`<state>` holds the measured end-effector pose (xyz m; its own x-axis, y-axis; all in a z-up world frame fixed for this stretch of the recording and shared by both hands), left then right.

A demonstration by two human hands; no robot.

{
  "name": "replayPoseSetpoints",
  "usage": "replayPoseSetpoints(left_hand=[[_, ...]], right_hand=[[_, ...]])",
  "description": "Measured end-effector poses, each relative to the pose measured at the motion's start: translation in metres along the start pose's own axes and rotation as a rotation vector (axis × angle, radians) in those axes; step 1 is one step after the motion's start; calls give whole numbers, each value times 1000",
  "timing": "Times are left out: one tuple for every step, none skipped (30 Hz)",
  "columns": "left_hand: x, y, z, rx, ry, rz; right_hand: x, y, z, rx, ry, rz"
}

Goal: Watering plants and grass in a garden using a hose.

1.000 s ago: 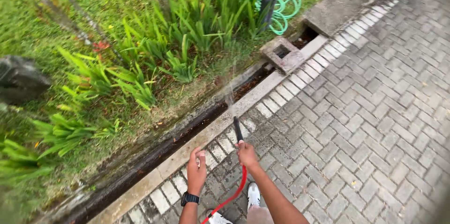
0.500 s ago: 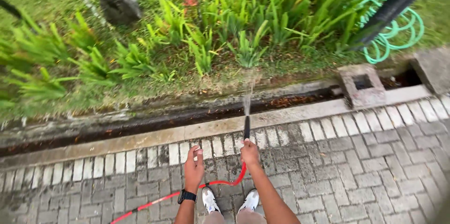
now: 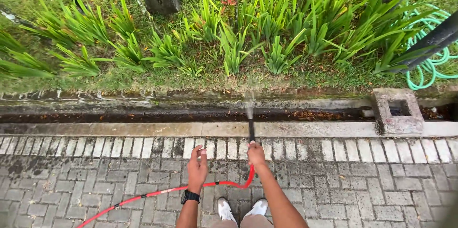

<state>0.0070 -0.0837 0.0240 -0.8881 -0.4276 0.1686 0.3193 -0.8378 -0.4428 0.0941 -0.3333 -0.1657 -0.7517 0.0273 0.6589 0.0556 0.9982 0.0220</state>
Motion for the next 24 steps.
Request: replayPoseSetpoints(left_hand=[[-6,-4,-6,-2,5,-2],[-10,-6,-12,-1,20,17],[-14,-9,-17,1,36,36],[-14,-13,-14,4,38,40],[-14,-17,-9,5,49,44],[-13,-23,-6,6,59,49],[-14,-27,-17,8,60,54],[-17,-29,-22,18,141,65],[-20,-31,-28,27,222,75],[-21,-34,-27,31,224,80],[-22,-38,-29,16,171,95],[-23,-44,-32,-2,115,111],[-22,-51,-25,1,116,116],[-21,-53,-26,32,-6,83],[-20,-55,-26,63,-127,49],[-25,-55,-39,66,-128,47],[-30,-57,-46,44,-22,80],[-33,-60,-52,22,83,119],[-30,-63,-41,26,82,123],[-27,-66,-34,61,25,94],[-25,-70,-27,96,-31,66],[-27,-69,-35,99,-29,69],[-30,-70,-39,85,47,95],[-31,-72,-44,69,119,122]], right_hand=[[4,6,-6,-5,-2,1],[7,9,-11,17,11,-2],[10,12,-17,40,25,-4],[0,13,-9,42,21,-7],[-11,13,-1,61,14,24],[-21,14,8,80,8,54],[-17,18,5,83,4,51],[-15,21,1,64,-2,31],[-13,25,-3,46,-7,11],[-16,24,-4,49,-13,10],[-19,22,-3,26,3,21],[-20,24,0,3,21,29],[-13,28,-7,6,18,26],[-5,31,-12,22,31,12],[2,34,-17,38,44,-3],[-3,33,-13,40,44,0],[-8,32,-10,88,23,16],[-13,32,-7,139,0,28],[-15,31,-5,143,-2,26],[-17,32,0,122,10,-4],[-18,34,5,100,22,-34],[-16,38,2,103,18,-35],[-14,43,-1,96,21,-56],[-11,49,-2,91,28,-79]])
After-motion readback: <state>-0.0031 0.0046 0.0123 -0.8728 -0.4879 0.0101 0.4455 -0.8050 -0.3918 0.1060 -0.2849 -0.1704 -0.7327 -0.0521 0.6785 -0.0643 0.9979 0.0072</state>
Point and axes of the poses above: each hand's wrist, its own x-axis away from the middle knuckle, its own y-axis out of the palm, z = x × y, the point moved 6 cm from there along -x, towards the middle knuckle, and after that the axes turned 4 degrees about -z, right-handed, at the moved point
